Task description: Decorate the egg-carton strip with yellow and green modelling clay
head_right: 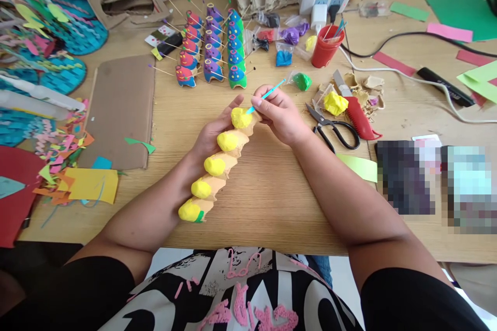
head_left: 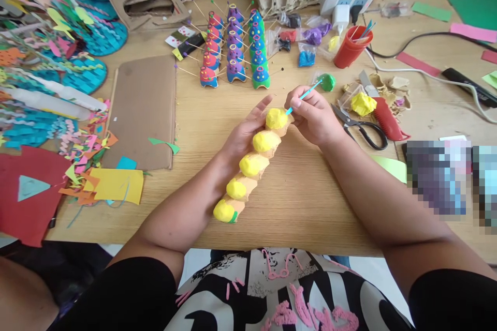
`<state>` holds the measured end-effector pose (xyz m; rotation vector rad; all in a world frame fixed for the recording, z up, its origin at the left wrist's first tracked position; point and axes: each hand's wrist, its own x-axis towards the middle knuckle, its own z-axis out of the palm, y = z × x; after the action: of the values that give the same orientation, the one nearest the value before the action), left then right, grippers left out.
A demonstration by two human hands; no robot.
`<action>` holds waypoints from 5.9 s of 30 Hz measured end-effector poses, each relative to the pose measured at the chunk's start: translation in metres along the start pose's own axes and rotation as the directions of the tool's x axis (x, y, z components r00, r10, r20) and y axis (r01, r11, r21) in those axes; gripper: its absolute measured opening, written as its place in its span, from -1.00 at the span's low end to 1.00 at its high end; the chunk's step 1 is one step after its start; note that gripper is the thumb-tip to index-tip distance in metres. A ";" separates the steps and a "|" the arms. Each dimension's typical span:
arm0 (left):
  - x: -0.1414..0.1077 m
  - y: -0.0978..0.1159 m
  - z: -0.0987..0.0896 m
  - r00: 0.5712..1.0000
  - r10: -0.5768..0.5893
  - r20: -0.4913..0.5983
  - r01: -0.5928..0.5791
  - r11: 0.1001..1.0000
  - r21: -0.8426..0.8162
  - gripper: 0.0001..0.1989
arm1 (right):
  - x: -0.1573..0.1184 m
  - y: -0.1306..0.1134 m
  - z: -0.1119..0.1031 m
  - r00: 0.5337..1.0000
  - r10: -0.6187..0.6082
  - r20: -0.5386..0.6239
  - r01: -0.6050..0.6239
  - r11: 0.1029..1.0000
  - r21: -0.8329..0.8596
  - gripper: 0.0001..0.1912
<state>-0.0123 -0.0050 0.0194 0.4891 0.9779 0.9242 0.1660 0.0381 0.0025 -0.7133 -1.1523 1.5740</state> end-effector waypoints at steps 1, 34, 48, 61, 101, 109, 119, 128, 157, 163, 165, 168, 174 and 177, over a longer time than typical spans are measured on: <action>0.000 0.000 0.000 1.000 -0.004 0.005 0.005 1.000 -0.002 -0.37 | 0.000 0.000 0.001 1.000 0.005 0.001 -0.005 1.000 -0.006 -0.38; 0.004 -0.004 -0.004 1.000 -0.011 0.009 0.011 1.000 0.008 -0.34 | 0.000 0.002 0.006 1.000 0.017 -0.022 -0.017 0.999 0.030 -0.40; 0.001 -0.003 -0.001 0.999 0.036 0.018 -0.037 0.998 0.057 -0.43 | 0.000 0.005 0.003 1.000 0.024 -0.017 -0.024 1.000 0.009 -0.45; 0.005 -0.001 -0.002 0.998 0.002 -0.056 -0.002 1.000 0.016 -0.46 | -0.001 0.004 0.004 0.999 -0.028 -0.027 0.026 0.998 -0.061 -0.45; 0.006 0.002 0.003 0.992 0.033 -0.120 -0.043 0.996 -0.080 -0.42 | -0.002 0.015 0.003 0.932 -0.363 0.009 0.322 0.815 -0.482 -0.44; 0.007 0.003 0.005 0.990 0.006 -0.142 -0.021 0.994 -0.109 -0.41 | -0.003 0.015 0.003 0.905 -0.425 0.040 0.379 0.756 -0.534 -0.47; 0.014 -0.002 0.000 0.996 0.025 -0.083 -0.040 0.983 -0.177 -0.33 | -0.010 0.010 0.010 0.920 -0.393 0.020 0.334 0.752 -0.568 -0.69; 0.007 0.001 0.002 0.993 -0.015 -0.118 0.005 0.997 -0.079 -0.37 | -0.003 0.014 0.006 0.947 -0.292 -0.131 0.245 0.925 -0.291 -0.51; 0.007 0.002 -0.005 0.997 -0.031 -0.068 0.029 0.999 -0.034 -0.42 | 0.000 0.007 0.004 0.978 -0.208 -0.029 0.195 0.949 -0.246 -0.36; 0.004 0.003 -0.003 0.996 -0.043 -0.077 0.042 0.999 -0.012 -0.40 | -0.002 0.009 0.004 0.977 -0.211 -0.023 0.195 0.935 -0.296 -0.38; 0.004 0.004 0.000 0.996 -0.030 -0.081 0.030 1.000 -0.005 -0.42 | -0.002 0.009 0.004 0.977 -0.213 -0.015 0.197 0.925 -0.326 -0.38; 0.005 0.005 0.001 0.996 -0.022 -0.087 0.022 1.000 0.000 -0.44 | -0.002 0.009 0.003 0.978 -0.206 -0.002 0.194 0.924 -0.330 -0.39; 0.006 0.001 -0.006 1.000 -0.003 -0.022 0.002 1.000 -0.025 -0.44 | 0.000 0.007 0.003 0.984 -0.153 -0.087 0.142 0.982 -0.124 -0.41; 0.004 0.002 -0.007 0.999 -0.030 -0.018 0.030 1.000 0.002 -0.40 | 0.001 0.008 0.003 0.990 -0.098 -0.097 0.092 0.994 -0.068 -0.44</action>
<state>-0.0179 -0.0010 0.0154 0.4677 1.0008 0.9019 0.1604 0.0380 -0.0038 -0.7595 -1.1492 1.4123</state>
